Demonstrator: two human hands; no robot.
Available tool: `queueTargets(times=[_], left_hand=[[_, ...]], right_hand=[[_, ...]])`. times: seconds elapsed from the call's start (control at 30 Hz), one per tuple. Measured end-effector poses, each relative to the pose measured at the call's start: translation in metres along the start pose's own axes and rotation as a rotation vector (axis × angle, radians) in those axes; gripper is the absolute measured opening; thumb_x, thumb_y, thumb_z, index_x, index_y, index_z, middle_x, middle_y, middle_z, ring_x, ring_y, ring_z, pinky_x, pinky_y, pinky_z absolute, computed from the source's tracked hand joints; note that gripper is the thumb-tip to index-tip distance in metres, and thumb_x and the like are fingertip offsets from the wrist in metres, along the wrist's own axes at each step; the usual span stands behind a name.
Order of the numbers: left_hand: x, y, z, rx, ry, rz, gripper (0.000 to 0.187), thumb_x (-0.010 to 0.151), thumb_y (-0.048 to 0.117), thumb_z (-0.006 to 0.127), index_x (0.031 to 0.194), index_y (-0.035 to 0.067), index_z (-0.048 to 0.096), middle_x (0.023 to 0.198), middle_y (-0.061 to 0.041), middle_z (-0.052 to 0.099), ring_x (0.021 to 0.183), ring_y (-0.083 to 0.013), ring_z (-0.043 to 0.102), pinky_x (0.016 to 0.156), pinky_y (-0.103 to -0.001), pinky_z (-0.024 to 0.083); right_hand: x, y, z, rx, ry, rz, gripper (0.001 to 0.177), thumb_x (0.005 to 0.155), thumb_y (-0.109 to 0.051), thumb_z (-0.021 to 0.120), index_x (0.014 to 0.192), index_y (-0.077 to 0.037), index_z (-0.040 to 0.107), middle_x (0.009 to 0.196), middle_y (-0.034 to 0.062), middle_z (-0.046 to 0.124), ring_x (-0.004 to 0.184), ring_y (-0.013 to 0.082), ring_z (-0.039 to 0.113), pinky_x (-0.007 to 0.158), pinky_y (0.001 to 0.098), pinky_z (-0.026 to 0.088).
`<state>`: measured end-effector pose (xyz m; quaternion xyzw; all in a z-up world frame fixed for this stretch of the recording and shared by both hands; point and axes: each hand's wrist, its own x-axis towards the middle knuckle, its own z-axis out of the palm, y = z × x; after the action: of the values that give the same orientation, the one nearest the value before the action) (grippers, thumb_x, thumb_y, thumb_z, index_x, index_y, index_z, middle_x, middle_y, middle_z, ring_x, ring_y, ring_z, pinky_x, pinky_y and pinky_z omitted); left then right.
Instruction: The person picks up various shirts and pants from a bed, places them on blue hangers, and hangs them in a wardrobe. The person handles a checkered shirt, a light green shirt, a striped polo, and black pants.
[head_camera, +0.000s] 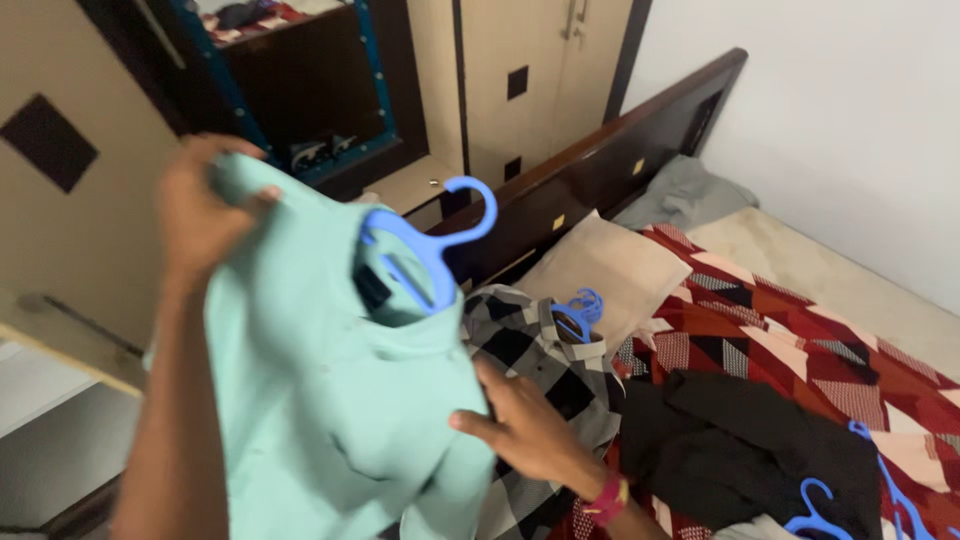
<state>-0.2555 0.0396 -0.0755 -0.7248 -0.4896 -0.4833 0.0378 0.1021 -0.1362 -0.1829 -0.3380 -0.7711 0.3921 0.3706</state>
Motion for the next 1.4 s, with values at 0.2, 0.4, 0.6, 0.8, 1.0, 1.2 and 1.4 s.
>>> queueTargets(times=[0.2, 0.4, 0.6, 0.8, 1.0, 1.2, 1.4], left_hand=[[-0.036, -0.046, 0.164, -0.106, -0.198, 0.013, 0.044, 0.076, 0.025, 0.089, 0.109, 0.004, 0.068, 0.11, -0.018, 0.066, 0.101, -0.0367, 0.064, 0.087, -0.048, 0.05], [-0.084, -0.069, 0.304, -0.055, -0.322, -0.059, 0.046, 0.079, 0.042, 0.084, 0.108, 0.011, 0.069, 0.107, -0.014, 0.066, 0.105, -0.039, 0.062, 0.087, -0.05, 0.048], [-0.111, -0.072, 0.409, -0.013, -0.463, -0.179, 0.043, 0.081, 0.044, 0.08, 0.11, 0.014, 0.068, 0.11, -0.011, 0.063, 0.11, -0.0348, 0.058, 0.09, -0.053, 0.044], [-0.136, -0.075, 0.485, 0.013, -0.574, -0.271, 0.032, 0.084, 0.019, 0.079, 0.111, 0.013, 0.065, 0.114, -0.012, 0.059, 0.112, -0.0359, 0.057, 0.093, -0.05, 0.047], [-0.156, -0.081, 0.53, 0.006, -0.665, -0.307, 0.041, 0.078, -0.005, 0.073, 0.115, 0.009, 0.059, 0.117, -0.016, 0.056, 0.115, -0.0369, 0.056, 0.095, -0.047, 0.049], [-0.147, -0.094, 0.549, 0.087, -0.732, -0.231, 0.058, 0.064, -0.012, 0.076, 0.114, -0.001, 0.048, 0.118, -0.022, 0.053, 0.114, -0.0412, 0.054, 0.095, -0.044, 0.049], [-0.166, -0.097, 0.539, 0.225, -0.874, -0.038, 0.056, 0.073, -0.011, 0.074, 0.12, -0.001, 0.047, 0.132, -0.021, 0.049, 0.125, -0.0384, 0.05, 0.105, -0.041, 0.048]], right_hand=[[-0.025, 0.104, -0.039, -0.27, -0.03, 0.614, 0.061, 0.091, -0.043, 0.071, 0.131, 0.0, 0.052, 0.079, 0.026, 0.069, 0.067, 0.0328, 0.07, 0.067, 0.0414, 0.054], [-0.054, 0.186, -0.075, -0.336, 0.131, 0.612, 0.053, 0.083, -0.028, 0.075, 0.125, -0.004, 0.054, 0.091, 0.0233, 0.071, 0.086, 0.0413, 0.071, 0.074, 0.046, 0.054], [-0.069, 0.249, -0.103, -0.449, 0.175, 0.837, 0.043, 0.083, -0.029, 0.075, 0.117, -0.01, 0.059, 0.1, 0.0181, 0.074, 0.099, 0.0411, 0.069, 0.081, 0.0508, 0.053], [-0.08, 0.293, -0.111, -0.503, 0.284, 0.971, 0.04, 0.083, -0.03, 0.074, 0.118, -0.016, 0.061, 0.105, 0.014, 0.075, 0.103, 0.0401, 0.068, 0.085, 0.052, 0.053], [-0.084, 0.344, -0.114, -0.526, 0.369, 1.037, 0.045, 0.081, -0.022, 0.075, 0.121, -0.018, 0.053, 0.102, 0.017, 0.074, 0.103, 0.0436, 0.067, 0.086, 0.0549, 0.051], [-0.088, 0.401, -0.108, -0.538, 0.407, 0.993, 0.038, 0.083, -0.012, 0.072, 0.111, -0.013, 0.047, 0.098, 0.0186, 0.071, 0.099, 0.0467, 0.066, 0.081, 0.0574, 0.05], [-0.107, 0.444, -0.093, -0.568, 0.353, 0.98, 0.035, 0.086, -0.007, 0.069, 0.114, -0.013, 0.049, 0.112, 0.0168, 0.067, 0.107, 0.0442, 0.063, 0.085, 0.0558, 0.049]])
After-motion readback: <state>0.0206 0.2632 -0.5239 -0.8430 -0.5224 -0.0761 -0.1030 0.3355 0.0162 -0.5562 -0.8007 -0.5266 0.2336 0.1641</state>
